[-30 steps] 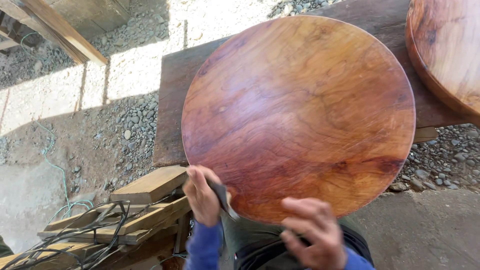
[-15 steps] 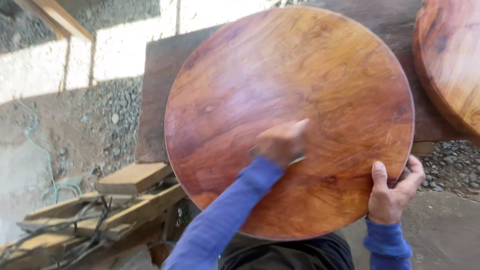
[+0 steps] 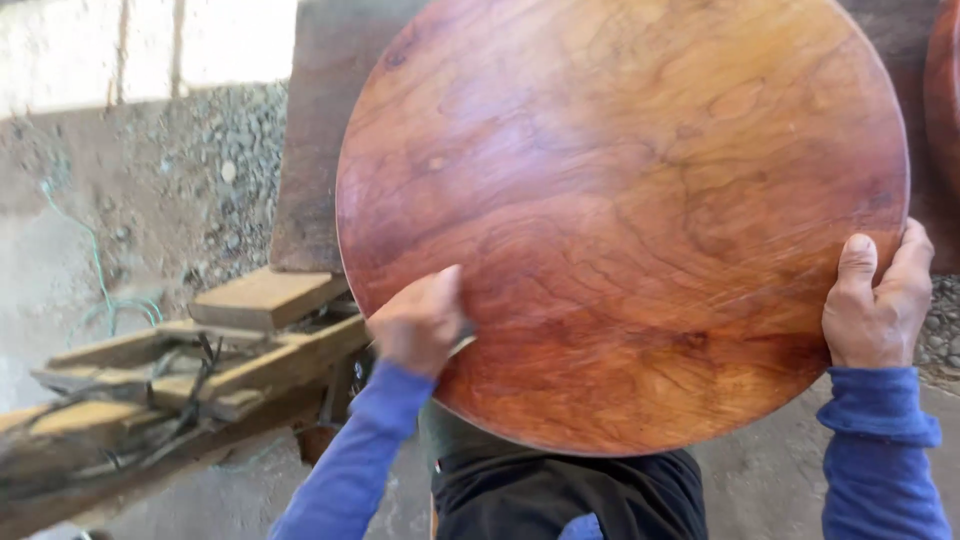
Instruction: Sanding the surface and edges of circular wooden table tops using sandpaper.
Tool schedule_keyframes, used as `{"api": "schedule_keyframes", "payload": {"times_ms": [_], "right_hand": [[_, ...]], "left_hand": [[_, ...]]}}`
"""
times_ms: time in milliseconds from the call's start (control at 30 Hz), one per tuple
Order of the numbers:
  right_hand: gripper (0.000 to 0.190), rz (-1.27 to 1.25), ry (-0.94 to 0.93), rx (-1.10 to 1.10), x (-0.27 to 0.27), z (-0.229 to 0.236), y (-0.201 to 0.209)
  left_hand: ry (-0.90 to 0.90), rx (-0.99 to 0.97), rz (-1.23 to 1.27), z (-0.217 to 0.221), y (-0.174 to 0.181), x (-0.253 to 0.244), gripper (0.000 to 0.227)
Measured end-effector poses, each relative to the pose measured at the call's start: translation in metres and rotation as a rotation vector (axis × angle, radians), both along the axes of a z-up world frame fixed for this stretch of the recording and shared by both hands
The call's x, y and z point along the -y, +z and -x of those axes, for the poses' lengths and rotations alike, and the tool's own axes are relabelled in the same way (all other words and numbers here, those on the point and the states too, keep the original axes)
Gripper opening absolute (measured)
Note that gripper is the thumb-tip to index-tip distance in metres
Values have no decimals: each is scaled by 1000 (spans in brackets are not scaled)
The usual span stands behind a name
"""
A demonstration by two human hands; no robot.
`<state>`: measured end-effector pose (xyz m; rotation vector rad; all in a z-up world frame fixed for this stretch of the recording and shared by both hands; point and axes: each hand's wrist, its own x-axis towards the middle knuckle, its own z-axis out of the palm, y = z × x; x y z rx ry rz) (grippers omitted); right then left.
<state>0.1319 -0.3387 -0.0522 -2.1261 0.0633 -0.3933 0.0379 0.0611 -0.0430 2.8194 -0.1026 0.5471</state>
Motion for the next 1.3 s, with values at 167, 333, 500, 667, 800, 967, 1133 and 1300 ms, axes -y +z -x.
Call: {"api": "schedule_keyframes", "payload": {"times_ms": [167, 333, 500, 667, 800, 967, 1133, 1300], "right_hand": [[30, 112, 26, 80, 34, -6, -54], [27, -33, -14, 51, 30, -7, -47], [24, -212, 4, 58, 40, -14, -74], [24, -185, -3, 92, 43, -15, -76], [26, -198, -36, 91, 47, -20, -81], [25, -262, -34, 71, 48, -16, -87], [23, -221, -24, 85, 49, -18, -85], [25, -222, -46, 106, 53, -22, -91]], "left_hand": [[-332, 59, 96, -45, -5, 143, 28], [-319, 92, 78, -11, 17, 109, 27], [-61, -12, -27, 41, 12, 50, 28], [-320, -11, 130, 8, 12, 173, 14], [-324, 49, 125, 15, 10, 177, 17], [-49, -53, 62, 59, 7, 86, 13], [-331, 37, 222, 32, 16, 189, 7], [-314, 44, 111, 49, 15, 177, 11]]}}
